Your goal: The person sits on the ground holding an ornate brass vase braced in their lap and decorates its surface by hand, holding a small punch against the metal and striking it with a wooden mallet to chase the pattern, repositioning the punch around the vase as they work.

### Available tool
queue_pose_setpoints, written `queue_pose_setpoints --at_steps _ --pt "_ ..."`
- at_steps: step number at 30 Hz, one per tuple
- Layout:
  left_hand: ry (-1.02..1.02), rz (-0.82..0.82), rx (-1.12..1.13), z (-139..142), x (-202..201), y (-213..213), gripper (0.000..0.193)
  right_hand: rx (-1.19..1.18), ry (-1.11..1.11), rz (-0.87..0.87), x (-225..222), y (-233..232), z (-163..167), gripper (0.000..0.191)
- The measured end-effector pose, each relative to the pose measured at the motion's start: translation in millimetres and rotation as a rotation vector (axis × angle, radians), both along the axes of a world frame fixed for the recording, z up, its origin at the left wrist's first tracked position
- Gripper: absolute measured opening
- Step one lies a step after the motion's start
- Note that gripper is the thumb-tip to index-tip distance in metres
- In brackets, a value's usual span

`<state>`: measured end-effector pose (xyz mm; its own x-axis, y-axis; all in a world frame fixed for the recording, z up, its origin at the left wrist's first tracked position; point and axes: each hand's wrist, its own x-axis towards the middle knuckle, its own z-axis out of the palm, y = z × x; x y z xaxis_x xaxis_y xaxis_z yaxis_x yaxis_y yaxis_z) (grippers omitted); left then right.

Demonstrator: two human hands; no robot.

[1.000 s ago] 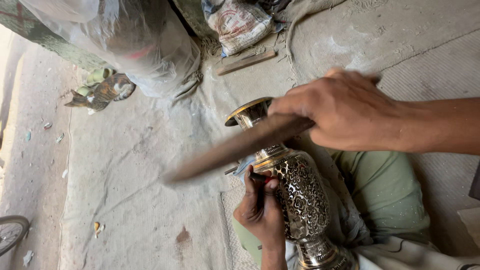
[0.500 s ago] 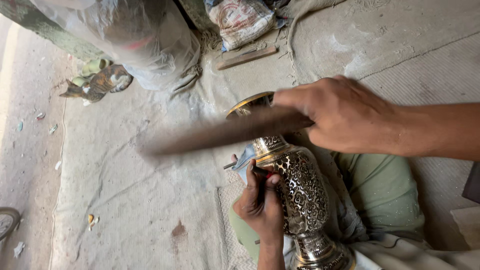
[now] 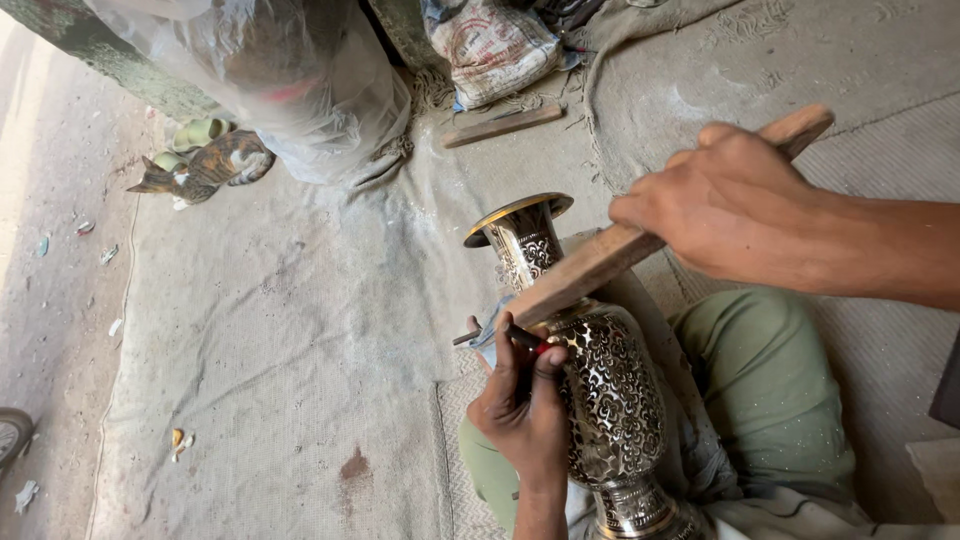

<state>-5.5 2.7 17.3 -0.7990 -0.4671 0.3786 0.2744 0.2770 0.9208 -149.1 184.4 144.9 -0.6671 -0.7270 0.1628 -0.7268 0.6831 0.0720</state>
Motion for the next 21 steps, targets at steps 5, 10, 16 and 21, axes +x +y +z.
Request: queue_pose_setpoints --at_steps 5,10,16,21 --pt "0.029 0.040 -0.025 -1.2 -0.3 1.5 0.057 -0.135 -0.589 -0.321 -5.2 -17.0 22.2 0.040" --pt "-0.068 0.033 0.047 -3.6 0.8 0.7 0.053 -0.038 -0.085 0.027 -10.0 -17.4 38.3 0.037" --pt "-0.063 0.004 0.039 -4.0 0.5 -0.9 0.047 0.002 0.030 0.075 -7.5 -9.6 32.6 0.051" --pt "-0.062 0.000 0.118 -3.8 -2.8 0.2 0.047 0.296 -0.256 -0.251 -3.6 -18.9 45.8 0.047"
